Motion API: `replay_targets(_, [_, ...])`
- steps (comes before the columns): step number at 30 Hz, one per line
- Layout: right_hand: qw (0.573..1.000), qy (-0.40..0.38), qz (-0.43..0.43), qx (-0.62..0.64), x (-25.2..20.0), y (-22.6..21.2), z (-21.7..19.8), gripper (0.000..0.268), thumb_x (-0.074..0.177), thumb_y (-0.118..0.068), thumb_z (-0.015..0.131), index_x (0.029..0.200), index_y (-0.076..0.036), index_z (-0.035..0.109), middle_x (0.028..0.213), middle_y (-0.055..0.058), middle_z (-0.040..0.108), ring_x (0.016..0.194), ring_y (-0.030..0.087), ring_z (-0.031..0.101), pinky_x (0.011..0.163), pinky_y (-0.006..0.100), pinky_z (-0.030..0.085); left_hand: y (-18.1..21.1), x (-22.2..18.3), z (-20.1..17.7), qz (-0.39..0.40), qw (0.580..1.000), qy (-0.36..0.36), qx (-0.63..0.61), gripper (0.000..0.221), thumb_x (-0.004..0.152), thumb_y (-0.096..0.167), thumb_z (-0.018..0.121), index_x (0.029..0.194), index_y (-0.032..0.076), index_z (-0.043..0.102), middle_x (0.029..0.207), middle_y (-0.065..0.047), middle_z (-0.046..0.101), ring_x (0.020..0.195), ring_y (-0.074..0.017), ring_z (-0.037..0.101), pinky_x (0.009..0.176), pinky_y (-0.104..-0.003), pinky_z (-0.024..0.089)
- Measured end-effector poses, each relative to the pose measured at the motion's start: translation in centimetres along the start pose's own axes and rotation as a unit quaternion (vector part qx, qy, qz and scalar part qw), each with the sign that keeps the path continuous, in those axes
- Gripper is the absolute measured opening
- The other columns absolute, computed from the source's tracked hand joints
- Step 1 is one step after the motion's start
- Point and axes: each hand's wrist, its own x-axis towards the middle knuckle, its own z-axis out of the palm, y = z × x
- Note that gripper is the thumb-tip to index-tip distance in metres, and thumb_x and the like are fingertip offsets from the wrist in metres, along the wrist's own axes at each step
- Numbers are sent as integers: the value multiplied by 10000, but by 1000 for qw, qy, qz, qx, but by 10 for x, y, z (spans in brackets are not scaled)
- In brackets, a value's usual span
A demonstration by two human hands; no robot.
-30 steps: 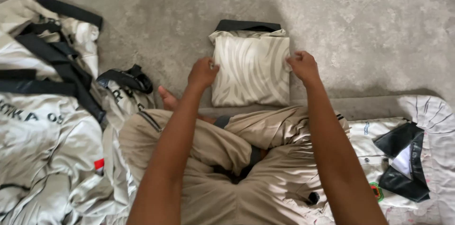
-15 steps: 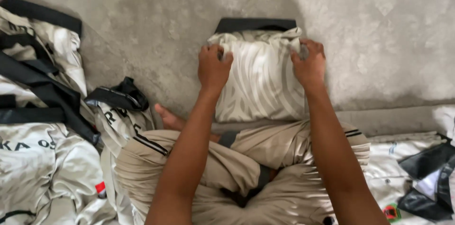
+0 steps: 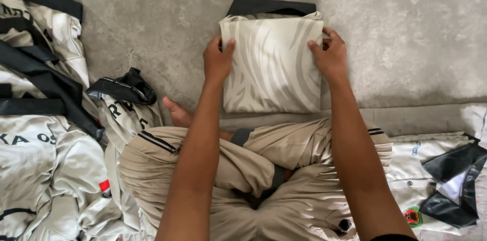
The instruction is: Folding printed shirts on the floor and stacking them
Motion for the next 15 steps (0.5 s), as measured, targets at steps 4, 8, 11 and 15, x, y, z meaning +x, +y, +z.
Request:
replay_targets(4, [999,32,-36,15,-9,-27,-6,420,818,-164,720,1210,-133,575,873,117,660,752,178,623,642,264,513,26,-10,-8,42,999,17,-4,226,861,279,621,999,101,615,889,-98,610,860,-250,629,710,-353,510])
replay_targets(8, [999,1,40,-29,-9,-22,-11,565,814,-340,685,1288,-129,463,1042,77,609,912,173,592,773,304,505,29,-14,-14,35,996,-67,-48,576,902,250,569,1391,81,315,1380,-183,376,1298,-333,348,1061,-423,326])
replay_targets(11, [989,-19,68,-127,-3,-7,-10,551,762,-415,751,1206,-160,549,1011,80,638,912,229,631,739,351,532,26,-11,-13,0,997,-50,56,456,898,309,579,1277,93,444,1206,-197,477,1178,-363,440,969,-474,393])
replay_targets(15, [982,-12,52,-180,3,4,-10,379,737,-383,745,1040,-167,668,810,39,676,772,252,659,632,380,540,30,-13,-12,-35,990,-40,128,304,852,398,592,1032,153,603,945,-84,631,938,-284,626,718,-419,518])
